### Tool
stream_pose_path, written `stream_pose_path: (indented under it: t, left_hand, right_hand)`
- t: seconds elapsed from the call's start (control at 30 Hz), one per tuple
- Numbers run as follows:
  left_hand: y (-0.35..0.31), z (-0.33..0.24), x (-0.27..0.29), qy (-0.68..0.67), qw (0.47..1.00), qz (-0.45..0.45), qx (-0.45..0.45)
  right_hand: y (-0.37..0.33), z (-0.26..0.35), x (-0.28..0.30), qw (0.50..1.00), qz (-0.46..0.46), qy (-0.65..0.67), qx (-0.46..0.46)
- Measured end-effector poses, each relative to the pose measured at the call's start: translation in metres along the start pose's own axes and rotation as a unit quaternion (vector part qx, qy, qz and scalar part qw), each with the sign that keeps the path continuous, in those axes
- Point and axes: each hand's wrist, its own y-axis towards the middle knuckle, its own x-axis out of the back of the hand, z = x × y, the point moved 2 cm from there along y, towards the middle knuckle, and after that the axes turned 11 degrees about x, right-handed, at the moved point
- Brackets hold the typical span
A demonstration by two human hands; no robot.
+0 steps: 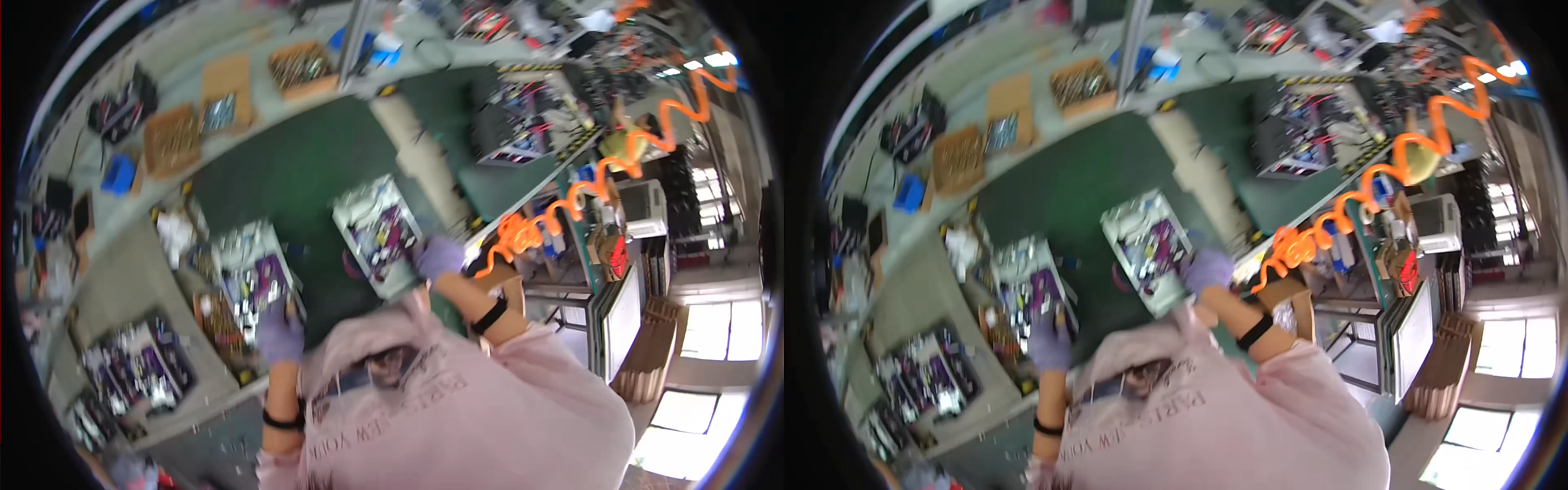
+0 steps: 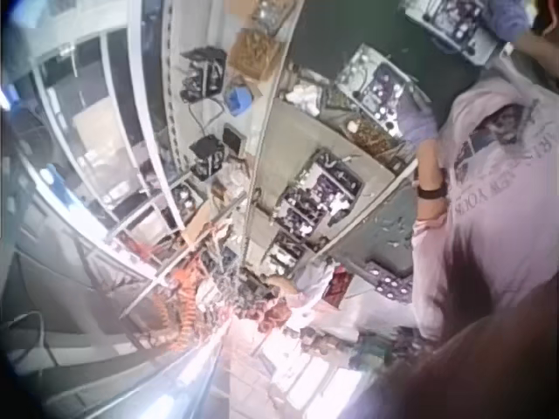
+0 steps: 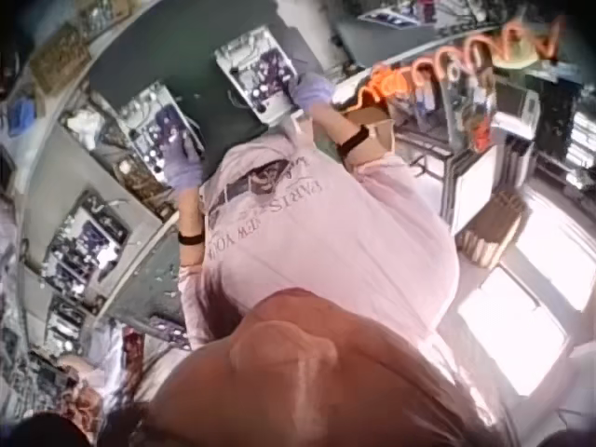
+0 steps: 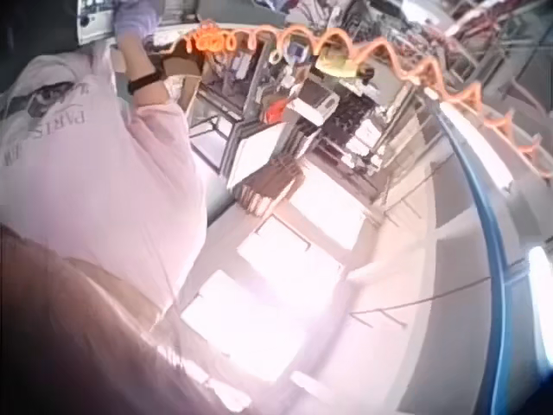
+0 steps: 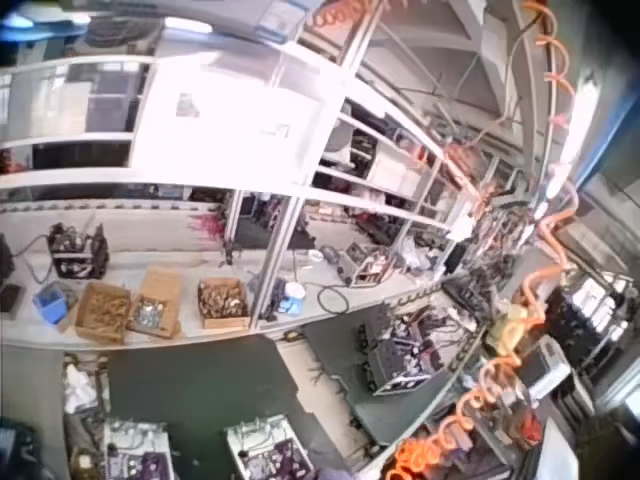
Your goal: Assembling electronic components and securing them with an air screwdriver into metal power inverter housings.
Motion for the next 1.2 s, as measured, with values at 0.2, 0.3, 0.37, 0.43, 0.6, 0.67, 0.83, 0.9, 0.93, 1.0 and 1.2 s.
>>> stream_pose_path:
  t: [0.2, 0.3, 0.37, 0.43, 0.6, 0.67, 0.83, 0.9, 0.93, 1.0, 1.2]
  left_hand:
    - [-0.027, 0.069, -0.027, -0.234, 0.953, 0.120, 0.150]
    - [-0.018, -0.008, 0.017, -0.018, 0.998, 0.055, 0.038]
    - [-0.023, -0.010, 0.018, -0.039, 0.999, -0.003, 0.010]
    - [-0.023, -0.004, 0.012, -0.049, 0.999, -0.016, -0.005]
    - [-0.017, -0.003, 0.015, -0.054, 0.998, -0.027, -0.019]
    - [-0.018, 0.000, 0.018, -0.047, 0.998, -0.027, -0.015]
    - [-0.020, 0.010, 0.009, -0.052, 0.995, -0.083, -0.023]
    - [-0.019, 0.011, 0.002, -0.007, 0.999, -0.040, -0.029]
    - [-0.021, 0.002, 0.007, -0.002, 1.000, -0.025, 0.004]
    - [-0.019, -0.004, 0.011, 0.014, 1.000, -0.023, -0.015]
    - [-0.017, 0.002, 0.004, 0.006, 0.998, -0.055, -0.028]
  right_hand:
    - [-0.013, 0.020, 0.001, 0.998, -0.004, 0.033, 0.047]
    - [-0.014, 0.008, 0.011, 0.996, 0.076, 0.049, 0.019]
    - [-0.018, 0.001, 0.012, 0.995, 0.076, 0.059, 0.003]
    - [-0.014, -0.008, 0.006, 0.988, 0.095, 0.116, -0.042]
    - [-0.002, -0.012, 0.005, 0.978, 0.129, 0.151, -0.068]
    - [-0.003, -0.009, 0.000, 0.977, 0.133, 0.146, -0.079]
    - [-0.002, -0.011, -0.010, 0.973, 0.120, 0.189, -0.058]
    - [0.004, -0.018, -0.006, 0.978, 0.155, 0.138, -0.024]
    - [0.020, -0.027, -0.030, 0.982, 0.155, 0.023, 0.104]
    - [0.023, -0.024, -0.023, 0.975, 0.182, 0.002, 0.131]
    - [0.041, -0.052, -0.064, 0.913, 0.109, 0.379, -0.101]
